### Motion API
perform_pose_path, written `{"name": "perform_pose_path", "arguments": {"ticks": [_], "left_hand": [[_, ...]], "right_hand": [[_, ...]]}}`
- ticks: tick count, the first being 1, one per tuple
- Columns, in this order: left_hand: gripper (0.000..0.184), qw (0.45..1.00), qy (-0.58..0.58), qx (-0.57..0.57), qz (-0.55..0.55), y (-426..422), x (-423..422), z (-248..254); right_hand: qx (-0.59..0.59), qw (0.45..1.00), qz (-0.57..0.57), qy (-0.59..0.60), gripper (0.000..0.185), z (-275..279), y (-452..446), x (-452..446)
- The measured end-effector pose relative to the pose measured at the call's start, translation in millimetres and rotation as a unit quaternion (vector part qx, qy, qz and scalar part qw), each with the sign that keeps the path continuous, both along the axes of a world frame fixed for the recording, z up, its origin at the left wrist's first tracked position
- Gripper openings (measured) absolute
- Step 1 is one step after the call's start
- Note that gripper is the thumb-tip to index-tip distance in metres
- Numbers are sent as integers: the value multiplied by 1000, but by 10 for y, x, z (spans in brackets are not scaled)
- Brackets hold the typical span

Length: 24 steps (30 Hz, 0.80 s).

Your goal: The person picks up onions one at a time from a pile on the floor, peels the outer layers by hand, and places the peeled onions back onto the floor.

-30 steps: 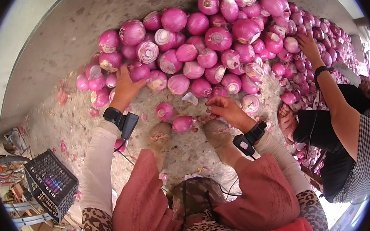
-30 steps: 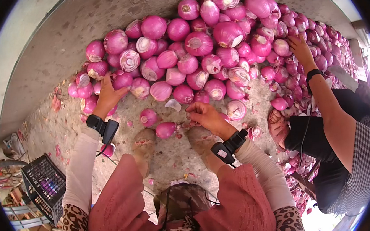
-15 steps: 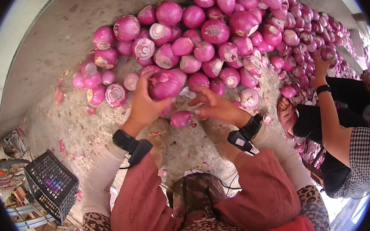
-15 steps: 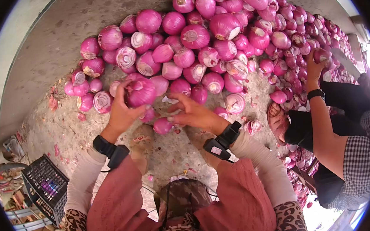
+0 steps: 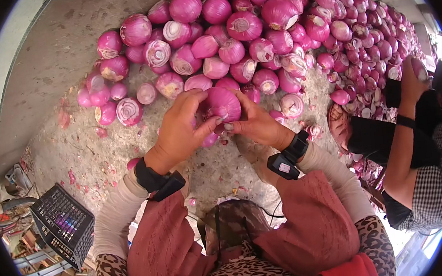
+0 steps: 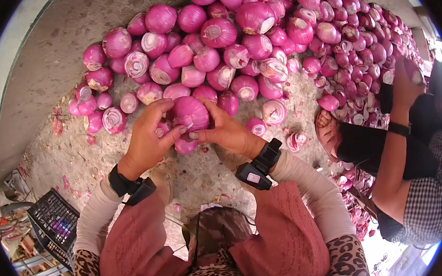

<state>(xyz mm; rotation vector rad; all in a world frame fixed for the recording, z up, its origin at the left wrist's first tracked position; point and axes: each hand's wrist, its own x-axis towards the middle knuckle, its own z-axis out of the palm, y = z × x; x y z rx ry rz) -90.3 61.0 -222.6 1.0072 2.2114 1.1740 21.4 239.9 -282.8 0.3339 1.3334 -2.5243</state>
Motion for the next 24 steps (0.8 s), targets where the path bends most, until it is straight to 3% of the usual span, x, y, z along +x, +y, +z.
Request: {"name": "perform_pose_path", "arguments": {"ticks": [2, 5, 11, 17, 24], "left_hand": [[50, 994, 107, 4, -13, 4, 36, -10], [50, 986, 162, -11, -30, -12, 42, -8], [45, 992, 119, -18, -45, -16, 26, 55], [39, 997, 28, -39, -53, -32, 16, 135], [25, 999, 38, -4, -37, -107, -35, 35]], "right_hand": [[67, 997, -3, 29, 89, -24, 11, 11], [93, 995, 14, 18, 87, 78, 28, -3], [196, 978, 58, 33, 86, 247, 65, -32], [228, 970, 68, 38, 85, 254, 53, -21], [139, 989, 51, 3, 81, 254, 54, -3]]}}
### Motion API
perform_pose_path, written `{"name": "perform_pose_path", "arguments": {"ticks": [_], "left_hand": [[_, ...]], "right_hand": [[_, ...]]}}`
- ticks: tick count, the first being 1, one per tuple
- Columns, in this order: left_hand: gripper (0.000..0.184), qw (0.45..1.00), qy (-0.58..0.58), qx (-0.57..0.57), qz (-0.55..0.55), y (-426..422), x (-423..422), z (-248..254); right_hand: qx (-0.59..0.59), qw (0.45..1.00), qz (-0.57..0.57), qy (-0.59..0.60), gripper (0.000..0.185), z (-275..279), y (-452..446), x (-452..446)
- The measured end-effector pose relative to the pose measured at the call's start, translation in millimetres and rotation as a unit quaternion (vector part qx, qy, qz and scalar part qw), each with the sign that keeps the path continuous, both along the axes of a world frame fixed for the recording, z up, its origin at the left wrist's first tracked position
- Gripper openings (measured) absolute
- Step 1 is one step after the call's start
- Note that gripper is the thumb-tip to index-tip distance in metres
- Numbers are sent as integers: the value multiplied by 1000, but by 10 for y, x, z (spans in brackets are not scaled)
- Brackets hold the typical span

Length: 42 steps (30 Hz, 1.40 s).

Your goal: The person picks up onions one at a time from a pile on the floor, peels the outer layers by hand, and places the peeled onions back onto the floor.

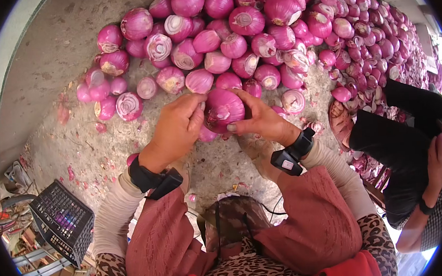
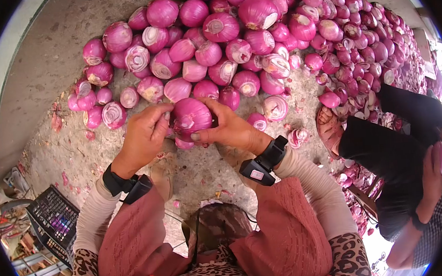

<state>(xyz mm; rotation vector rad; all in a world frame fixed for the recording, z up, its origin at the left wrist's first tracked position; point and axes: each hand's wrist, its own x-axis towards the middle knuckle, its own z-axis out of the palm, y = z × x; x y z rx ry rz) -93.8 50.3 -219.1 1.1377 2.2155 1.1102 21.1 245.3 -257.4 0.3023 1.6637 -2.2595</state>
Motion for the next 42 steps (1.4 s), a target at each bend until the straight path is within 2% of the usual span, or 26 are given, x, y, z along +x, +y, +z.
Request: {"name": "perform_pose_path", "arguments": {"ticks": [2, 3, 5, 6, 8, 9, 11, 12, 13, 14, 15, 17, 18, 19, 21, 23, 24, 28, 30, 31, 33, 35, 37, 38, 40, 42], "left_hand": [[18, 998, -55, -10, 39, -23, -24, -7], [18, 998, -56, -10, 39, -35, -33, -21], [16, 971, -211, 32, 107, -59, -43, -63], [16, 971, -211, 32, 107, -72, -54, -74], [23, 963, -255, 27, 77, -89, -71, -88], [23, 963, -255, 27, 77, -53, -38, -76], [45, 968, -222, 50, 110, 40, 65, -36], [45, 968, -222, 50, 110, 35, 73, -37], [59, 944, -314, 34, 98, 31, 78, -41], [73, 911, -403, 17, 86, 28, 81, -50], [73, 911, -403, 17, 85, 22, 71, -85], [82, 941, -334, 36, 42, 4, 47, -173], [82, 941, -334, 36, 43, -2, 51, -168], [86, 933, -351, 59, 44, -11, 63, -157], [90, 925, -368, 80, 45, -26, 87, -133], [92, 956, -286, 60, 28, -16, 106, -98], [92, 956, -286, 60, 28, -5, 122, -80], [93, 989, -144, 31, -20, 70, 190, -33], [97, 997, -44, 2, -57, 50, 214, -38], [97, 998, -39, -8, -49, 34, 214, -47], [97, 977, -188, -67, -75, 12, 204, -79], [91, 985, -136, -67, -79, -72, 184, -201], [77, 952, -276, -72, -113, -162, 87, -330], [58, 984, -128, -47, -116, -278, 36, -460], [46, 994, 30, -102, -31, -522, -174, -608], [45, 965, 179, -149, 118, -768, -366, -674]], "right_hand": [[-140, 988, -31, -54, 79, -9, 16, 18], [-141, 988, -31, -54, 79, -23, 40, 33], [-324, 939, -33, -113, 78, -59, 104, 68], [-324, 939, -33, -113, 78, -65, 122, 72], [-433, 893, -12, -124, 77, -72, 147, 74], [-433, 893, -12, -124, 77, -68, 150, 70], [-290, 953, -29, -81, 84, -45, 148, 55], [-291, 953, -30, -81, 84, -40, 138, 32], [-107, 994, 2, 17, 88, -36, 122, -6], [81, 990, 33, 114, 92, -23, 110, -33], [81, 990, 33, 114, 92, 32, 98, -40], [168, 972, 55, 155, 97, 150, 72, -38], [84, 989, 58, 109, 101, 114, 69, -44], [84, 989, 58, 109, 101, 98, 64, -40], [0, 996, -13, 83, 100, 80, 45, -27], [-41, 998, 4, 50, 100, 70, 94, -50], [-81, 996, 21, 17, 101, 68, 111, -58], [-79, 995, 45, 41, 101, -46, 55, -52], [63, 991, 93, 72, 101, 2, 46, -61], [39, 995, 75, 48, 98, 14, 0, -48], [56, 995, 86, -5, 89, -58, -33, -5], [36, 993, 102, -43, 85, -93, -52, 13], [23, 990, 114, -85, 80, -125, -34, 49], [11, 989, 121, -84, 77, -163, -21, 81], [-1, 988, 127, -83, 73, -204, 22, 125], [-93, 982, 104, -128, 69, -217, 64, 150]]}}
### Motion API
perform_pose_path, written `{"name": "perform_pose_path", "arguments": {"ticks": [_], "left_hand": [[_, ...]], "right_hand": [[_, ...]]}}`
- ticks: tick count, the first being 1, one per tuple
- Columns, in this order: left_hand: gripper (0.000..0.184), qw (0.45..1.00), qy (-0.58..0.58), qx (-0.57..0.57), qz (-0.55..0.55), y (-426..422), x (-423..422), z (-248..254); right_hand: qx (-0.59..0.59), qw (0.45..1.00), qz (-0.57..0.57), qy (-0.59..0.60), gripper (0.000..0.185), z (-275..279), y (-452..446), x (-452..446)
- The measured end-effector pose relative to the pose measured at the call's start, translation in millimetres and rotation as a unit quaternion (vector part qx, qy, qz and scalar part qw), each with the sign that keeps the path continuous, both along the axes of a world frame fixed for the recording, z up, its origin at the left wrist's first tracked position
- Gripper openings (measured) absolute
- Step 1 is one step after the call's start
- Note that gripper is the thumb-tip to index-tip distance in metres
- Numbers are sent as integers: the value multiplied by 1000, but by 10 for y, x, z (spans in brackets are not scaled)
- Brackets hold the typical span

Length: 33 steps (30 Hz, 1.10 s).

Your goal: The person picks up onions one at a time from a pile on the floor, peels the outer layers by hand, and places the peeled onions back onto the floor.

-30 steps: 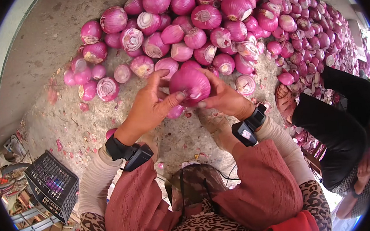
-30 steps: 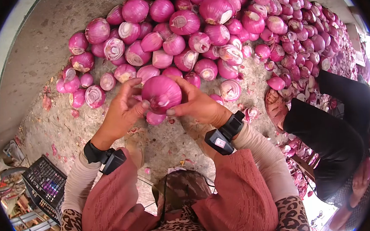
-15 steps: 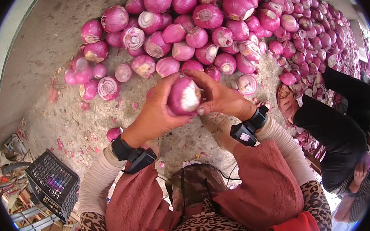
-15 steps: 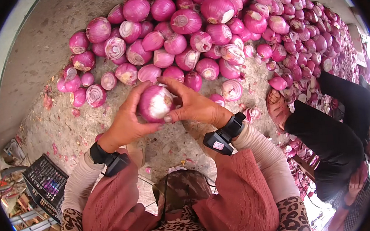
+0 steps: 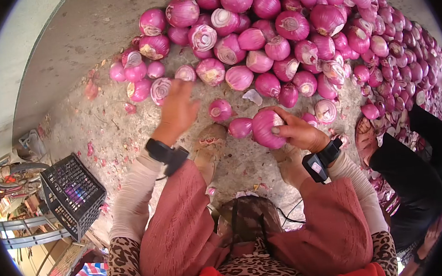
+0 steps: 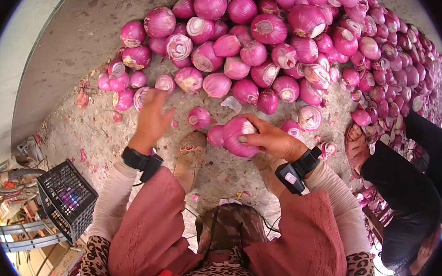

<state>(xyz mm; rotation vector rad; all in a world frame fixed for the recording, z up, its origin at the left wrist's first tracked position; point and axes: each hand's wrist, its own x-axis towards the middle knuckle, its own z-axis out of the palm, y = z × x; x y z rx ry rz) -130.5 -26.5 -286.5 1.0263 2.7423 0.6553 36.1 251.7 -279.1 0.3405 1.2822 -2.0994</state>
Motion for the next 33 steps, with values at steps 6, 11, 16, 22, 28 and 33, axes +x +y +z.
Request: {"name": "perform_pose_path", "arguments": {"ticks": [6, 11, 16, 22, 28, 33], "left_hand": [[65, 964, 5, -214, 160, -590, -338, -286], [85, 959, -50, -175, 218, -637, -377, -531], [63, 951, -126, -45, 280, -1010, -548, -964], [53, 912, -227, 6, 343, -870, -462, -818], [58, 935, -127, 67, 324, -715, -273, -829], [66, 881, -324, 59, 339, -730, -313, -778]], "right_hand": [[-80, 995, -63, -4, 66, -34, 94, 57], [-48, 997, -54, 3, 65, -90, 142, 85], [-88, 994, -69, -3, 68, 53, 276, 92], [-110, 977, -180, 13, 63, -112, 481, 248], [-294, 891, -332, -96, 55, -97, 684, 341], [-281, 884, -366, -74, 64, -32, 1076, 367]]}}
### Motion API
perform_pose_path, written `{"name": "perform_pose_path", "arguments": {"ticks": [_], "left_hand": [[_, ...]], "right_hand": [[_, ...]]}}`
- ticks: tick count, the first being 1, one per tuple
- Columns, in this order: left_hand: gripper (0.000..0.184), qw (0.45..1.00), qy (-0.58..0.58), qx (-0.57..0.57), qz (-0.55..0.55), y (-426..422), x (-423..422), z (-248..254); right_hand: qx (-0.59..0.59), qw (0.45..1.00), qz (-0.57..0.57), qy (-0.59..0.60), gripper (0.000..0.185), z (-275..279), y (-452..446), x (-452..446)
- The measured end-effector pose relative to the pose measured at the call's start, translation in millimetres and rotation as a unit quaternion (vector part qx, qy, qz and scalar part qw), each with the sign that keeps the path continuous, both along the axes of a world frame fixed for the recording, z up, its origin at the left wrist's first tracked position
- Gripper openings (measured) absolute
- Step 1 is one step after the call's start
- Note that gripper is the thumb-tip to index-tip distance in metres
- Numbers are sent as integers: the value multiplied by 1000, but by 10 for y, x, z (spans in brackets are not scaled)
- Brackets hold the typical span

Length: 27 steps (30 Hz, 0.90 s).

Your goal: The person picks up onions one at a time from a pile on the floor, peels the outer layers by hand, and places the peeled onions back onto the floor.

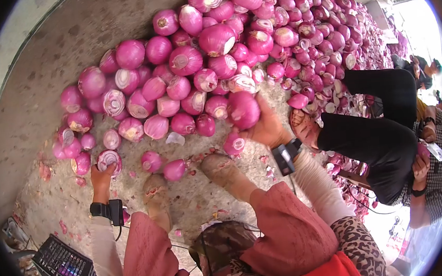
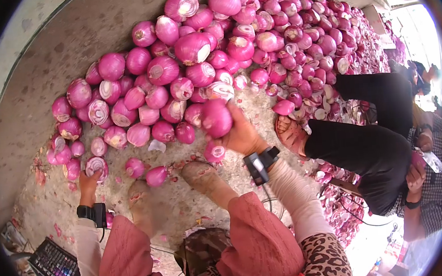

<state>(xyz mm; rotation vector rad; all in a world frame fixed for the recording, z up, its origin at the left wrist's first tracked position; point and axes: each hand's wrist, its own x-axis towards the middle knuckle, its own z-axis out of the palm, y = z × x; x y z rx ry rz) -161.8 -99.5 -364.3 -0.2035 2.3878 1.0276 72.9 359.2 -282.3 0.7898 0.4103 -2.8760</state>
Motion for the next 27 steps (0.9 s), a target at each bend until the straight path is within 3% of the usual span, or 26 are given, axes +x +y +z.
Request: {"name": "perform_pose_path", "arguments": {"ticks": [1, 3, 5, 6, 7, 8, 10, 11, 13, 14, 18, 25, 27], "left_hand": [[66, 1000, 0, -2, 0, -13, 15, -22], [62, 999, 46, 4, -10, 0, 58, -64], [62, 998, 56, 19, -12, 41, 103, -44], [61, 997, 67, 33, -14, 37, 113, -32], [61, 997, 65, 29, -13, 21, 109, -50], [59, 996, 71, 46, -24, 2, 102, -94], [57, 995, 76, 58, -36, -6, 93, -81], [57, 995, 64, 70, -25, 5, 98, -87], [56, 995, 51, 79, -12, 37, 121, -60], [57, 995, 58, 80, -20, 44, 130, -35], [57, 998, 24, 59, -4, 1, 117, -53], [55, 998, 57, 5, -12, 91, 168, -4], [55, 1000, 16, -12, -4, 181, 210, 106]], "right_hand": [[-33, 999, 7, 26, 64, 15, 187, 0], [37, 994, -104, -6, 60, 279, 469, -165], [114, 969, -208, 64, 57, 523, 808, -338], [141, 965, -176, 133, 57, 592, 1022, -336], [198, 939, -259, 109, 59, 672, 1138, -380], [221, 931, -260, 125, 56, 676, 1243, -352], [334, 907, -241, 90, 45, 629, 1267, -343], [331, 908, -241, 89, 45, 553, 1212, -315], [568, 818, -76, -40, 33, 350, 970, -206], [630, 766, -28, -124, 29, 278, 806, -145], [663, 717, -8, -214, 34, -424, 461, 251], [701, 684, -11, -200, 54, -555, 332, 366], [716, 668, -11, -205, 66, -456, 377, 185]]}}
